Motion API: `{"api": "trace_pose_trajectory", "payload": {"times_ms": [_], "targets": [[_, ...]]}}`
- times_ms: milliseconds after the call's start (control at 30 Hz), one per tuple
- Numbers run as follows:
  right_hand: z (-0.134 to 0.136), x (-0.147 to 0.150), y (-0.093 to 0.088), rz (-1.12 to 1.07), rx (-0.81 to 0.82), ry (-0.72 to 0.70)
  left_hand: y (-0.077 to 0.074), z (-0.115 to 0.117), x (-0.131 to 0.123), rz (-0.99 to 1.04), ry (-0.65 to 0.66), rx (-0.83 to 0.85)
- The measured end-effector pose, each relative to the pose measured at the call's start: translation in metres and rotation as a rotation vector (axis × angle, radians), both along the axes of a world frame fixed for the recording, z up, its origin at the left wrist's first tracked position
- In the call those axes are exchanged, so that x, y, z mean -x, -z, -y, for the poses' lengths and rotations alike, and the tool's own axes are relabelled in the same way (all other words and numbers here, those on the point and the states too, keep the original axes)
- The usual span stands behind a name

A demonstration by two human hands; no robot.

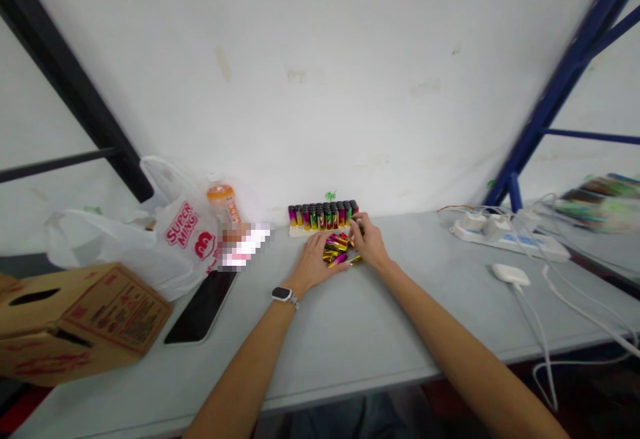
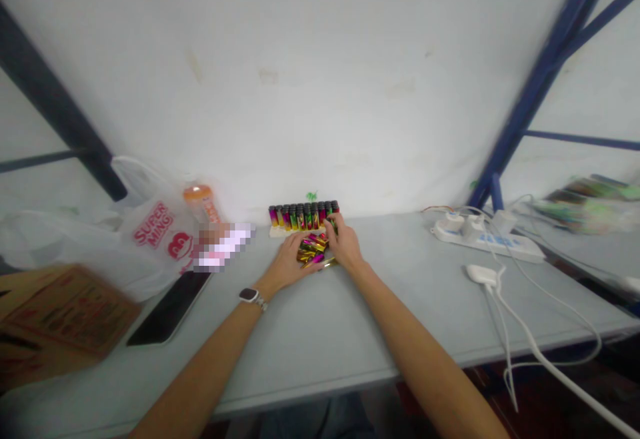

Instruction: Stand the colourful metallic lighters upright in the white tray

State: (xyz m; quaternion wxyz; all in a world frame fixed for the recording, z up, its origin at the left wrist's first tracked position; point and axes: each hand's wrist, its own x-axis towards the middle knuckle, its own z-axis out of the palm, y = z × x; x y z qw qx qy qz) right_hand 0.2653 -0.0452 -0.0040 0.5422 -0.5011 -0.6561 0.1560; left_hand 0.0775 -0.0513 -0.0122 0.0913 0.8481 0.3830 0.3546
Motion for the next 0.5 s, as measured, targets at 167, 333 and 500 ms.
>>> {"api": "trace_pose_trajectory", "payload": {"times_ms": [167, 333, 500], "targets": [[0.018, 0.029, -0.009, -0.453, 0.196, -0.085, -0.004, 0.004, -0.001, 0.066, -0.013, -0.008], [0.021, 0.043, -0.009, -0.686, 0.407, -0.101, -0.011, 0.009, -0.003, 0.120, 0.016, -0.018], [0.020, 0.041, -0.007, -0.696, 0.400, -0.149, -0.012, 0.009, -0.003, 0.104, 0.039, 0.005]]}}
